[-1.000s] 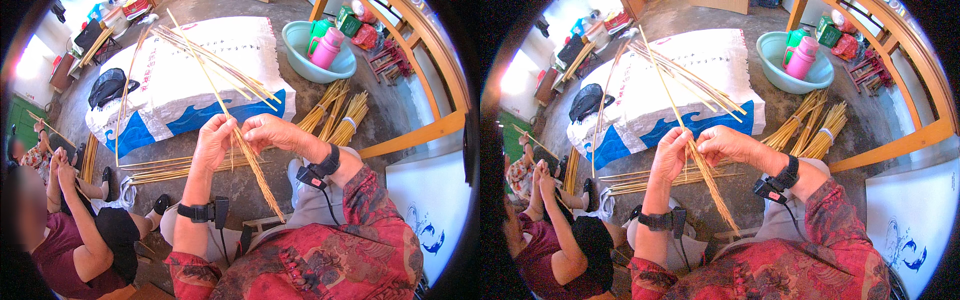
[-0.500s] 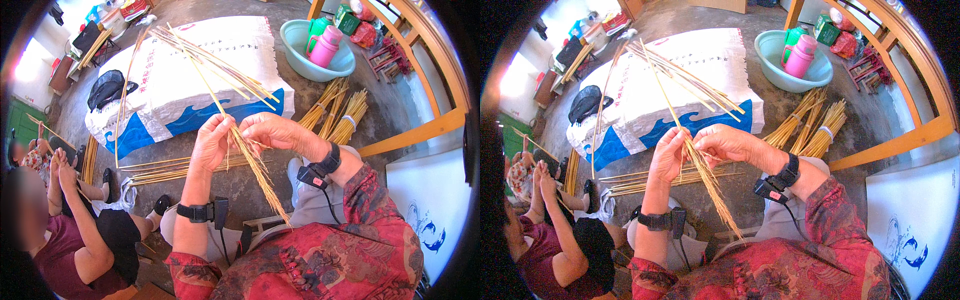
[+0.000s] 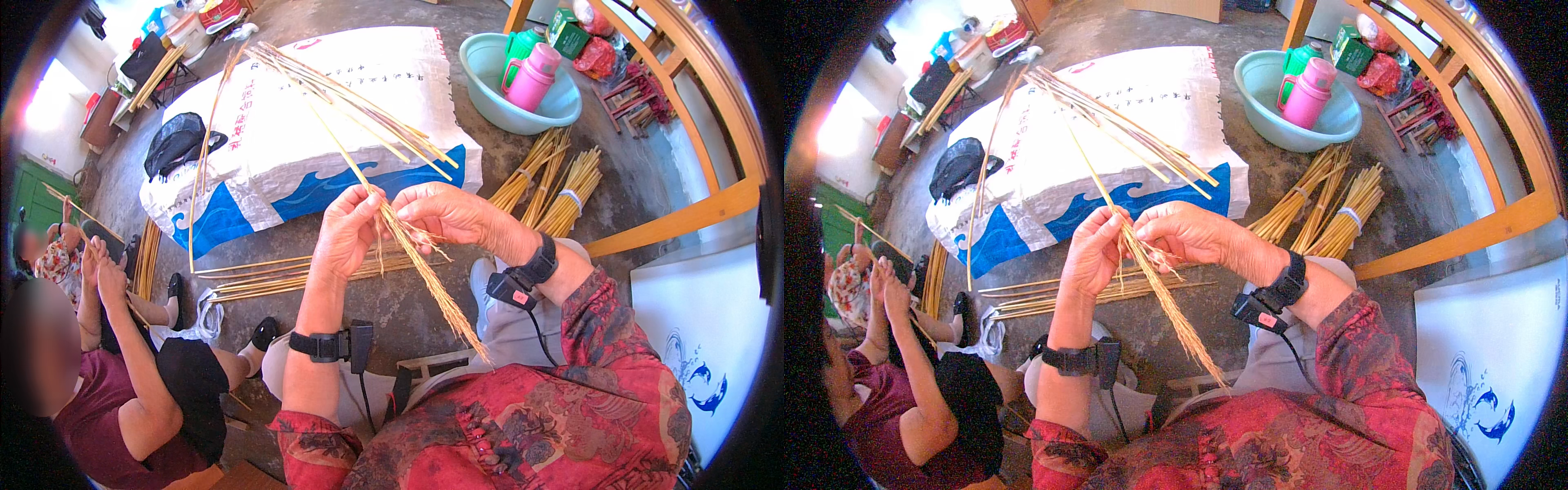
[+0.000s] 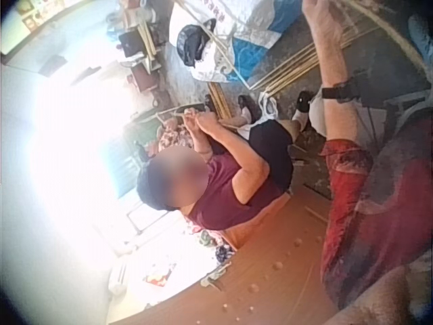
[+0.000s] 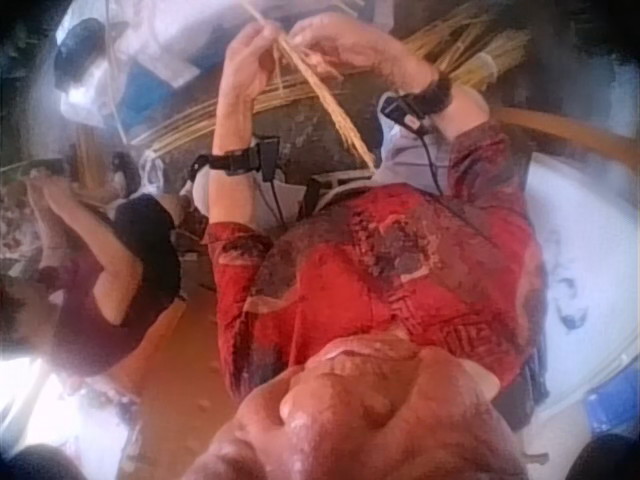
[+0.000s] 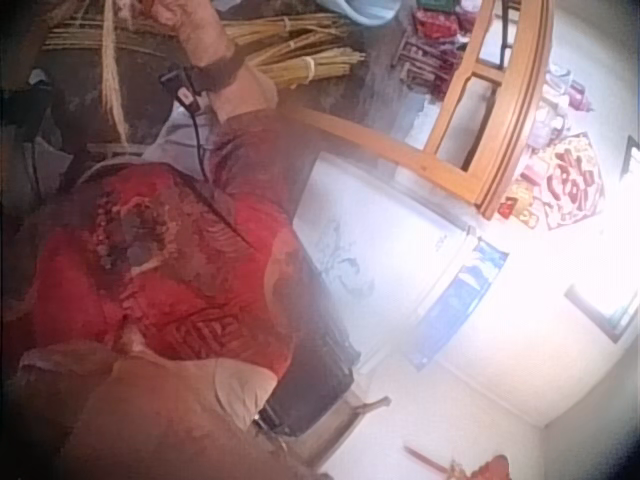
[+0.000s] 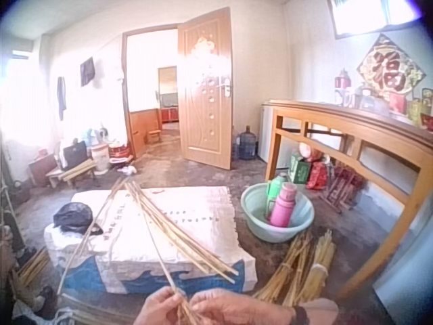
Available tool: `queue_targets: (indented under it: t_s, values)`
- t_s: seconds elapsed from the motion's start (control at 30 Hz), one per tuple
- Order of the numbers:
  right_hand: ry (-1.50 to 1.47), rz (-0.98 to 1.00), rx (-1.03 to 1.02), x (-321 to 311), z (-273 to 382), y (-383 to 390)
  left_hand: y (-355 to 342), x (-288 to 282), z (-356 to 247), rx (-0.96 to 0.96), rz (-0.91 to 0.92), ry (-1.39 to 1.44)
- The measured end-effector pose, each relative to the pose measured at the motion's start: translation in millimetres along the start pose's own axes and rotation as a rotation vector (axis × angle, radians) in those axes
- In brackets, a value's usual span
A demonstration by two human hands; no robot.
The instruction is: The person manipulates multiple thin dry reeds by hand, crossing and weaving them together to form a structure.
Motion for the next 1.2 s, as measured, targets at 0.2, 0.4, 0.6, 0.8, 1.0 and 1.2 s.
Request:
queue_targets:
  t_s: [0.2, 0.4, 0.6, 0.8, 1.0, 1.2]
  values:
    - [0.034, -0.004, 0.032, -5, -7, -1, 0, 0, 3, -0.021, -0.003, -0.04]
    - [0.152, -0.088, 0.008, -6, -8, 2, -1, -8, 3, -0.012, -0.074, -0.073]
    - [0.304, -0.154, -0.033, -11, -9, 2, -2, -12, 1, 0.029, -0.127, -0.158]
    - [0.371, -0.154, -0.065, -10, -7, 1, -1, -16, 0, 0.056, -0.174, -0.203]
    - [0.534, -0.231, -0.22, -14, 7, 0, 7, -2, 15, -0.009, -0.079, -0.259]
    - [0.608, -0.279, -0.329, -17, 15, 0, 14, -1, 20, -0.03, -0.085, -0.224]
Point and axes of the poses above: each hand's wrist, its own y-axis away from the middle knuckle, its own x-axis out of the palm, z = x × y, the point moved 10 cm from there along -y, towards the middle knuckle, and after that the axes turned 11 degrees about -z, right-handed, at the moved point
